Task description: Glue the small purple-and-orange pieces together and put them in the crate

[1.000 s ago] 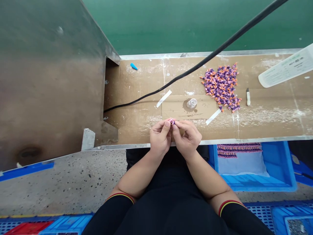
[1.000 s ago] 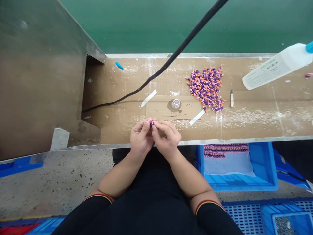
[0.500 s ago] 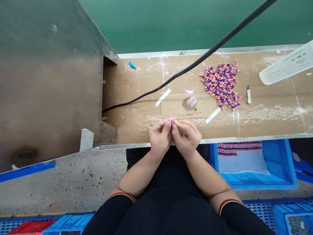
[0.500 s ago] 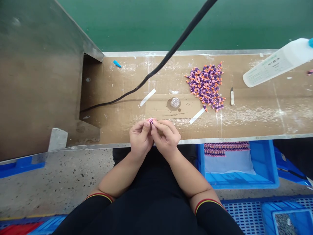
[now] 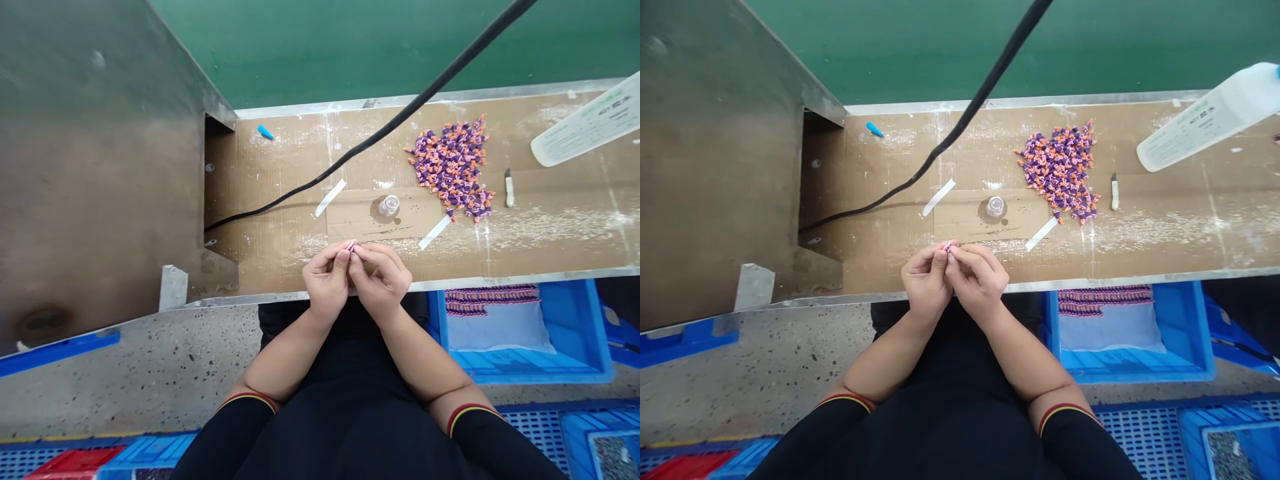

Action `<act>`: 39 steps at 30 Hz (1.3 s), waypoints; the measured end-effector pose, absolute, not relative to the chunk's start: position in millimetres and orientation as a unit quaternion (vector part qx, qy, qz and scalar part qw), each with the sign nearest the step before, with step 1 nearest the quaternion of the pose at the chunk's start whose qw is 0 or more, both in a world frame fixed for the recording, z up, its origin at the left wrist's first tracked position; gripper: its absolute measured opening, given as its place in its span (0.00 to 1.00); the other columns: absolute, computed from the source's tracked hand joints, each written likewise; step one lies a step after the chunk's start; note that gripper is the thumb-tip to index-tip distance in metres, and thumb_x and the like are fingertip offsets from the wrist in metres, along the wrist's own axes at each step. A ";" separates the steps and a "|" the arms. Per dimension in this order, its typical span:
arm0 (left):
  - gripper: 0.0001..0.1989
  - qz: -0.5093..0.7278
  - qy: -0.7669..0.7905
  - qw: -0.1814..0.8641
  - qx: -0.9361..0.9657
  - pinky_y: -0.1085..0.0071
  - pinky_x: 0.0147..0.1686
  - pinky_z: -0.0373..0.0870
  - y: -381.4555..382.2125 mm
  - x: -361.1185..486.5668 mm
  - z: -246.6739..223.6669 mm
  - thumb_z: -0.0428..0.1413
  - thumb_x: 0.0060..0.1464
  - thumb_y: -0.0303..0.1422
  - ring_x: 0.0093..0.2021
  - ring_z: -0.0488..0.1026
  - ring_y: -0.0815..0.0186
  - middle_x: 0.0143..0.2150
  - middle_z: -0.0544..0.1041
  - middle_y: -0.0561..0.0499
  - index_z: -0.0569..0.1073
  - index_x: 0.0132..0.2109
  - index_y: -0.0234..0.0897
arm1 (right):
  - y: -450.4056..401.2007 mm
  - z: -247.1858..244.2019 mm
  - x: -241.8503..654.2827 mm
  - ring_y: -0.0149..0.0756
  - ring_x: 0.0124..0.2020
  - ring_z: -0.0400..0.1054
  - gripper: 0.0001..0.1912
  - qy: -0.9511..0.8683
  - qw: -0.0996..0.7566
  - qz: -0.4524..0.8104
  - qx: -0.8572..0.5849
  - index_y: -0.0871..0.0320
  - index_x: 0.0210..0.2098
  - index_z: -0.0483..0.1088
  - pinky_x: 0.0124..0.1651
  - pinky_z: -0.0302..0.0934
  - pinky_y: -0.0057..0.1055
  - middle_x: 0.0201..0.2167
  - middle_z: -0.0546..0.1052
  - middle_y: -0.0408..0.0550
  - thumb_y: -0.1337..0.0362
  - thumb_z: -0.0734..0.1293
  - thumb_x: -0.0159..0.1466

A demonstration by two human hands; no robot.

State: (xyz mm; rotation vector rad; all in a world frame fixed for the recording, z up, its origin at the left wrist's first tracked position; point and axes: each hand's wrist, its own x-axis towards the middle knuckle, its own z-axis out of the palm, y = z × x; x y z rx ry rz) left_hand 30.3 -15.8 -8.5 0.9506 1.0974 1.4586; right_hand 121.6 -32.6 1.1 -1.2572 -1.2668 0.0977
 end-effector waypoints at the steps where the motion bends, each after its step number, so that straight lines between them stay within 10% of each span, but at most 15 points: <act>1: 0.10 0.612 0.452 0.506 0.406 0.72 0.46 0.85 -15.9 30.2 -8.7 0.70 0.62 0.44 0.43 0.87 0.64 0.43 0.88 0.46 0.88 0.42 0.43 | -32.9 1.2 121.5 0.35 0.37 0.83 0.12 -0.550 0.628 0.044 -0.549 0.49 0.48 0.81 0.39 0.82 0.32 0.40 0.86 0.45 0.71 0.75 0.69; 39: 0.11 0.642 0.359 0.532 0.420 0.61 0.58 0.81 -14.4 29.9 -11.5 0.62 0.69 0.44 0.53 0.84 0.59 0.49 0.87 0.45 0.89 0.48 0.47 | -31.6 0.2 121.0 0.38 0.37 0.83 0.05 -0.514 0.631 0.082 -0.575 0.51 0.43 0.81 0.38 0.82 0.36 0.37 0.86 0.46 0.67 0.72 0.71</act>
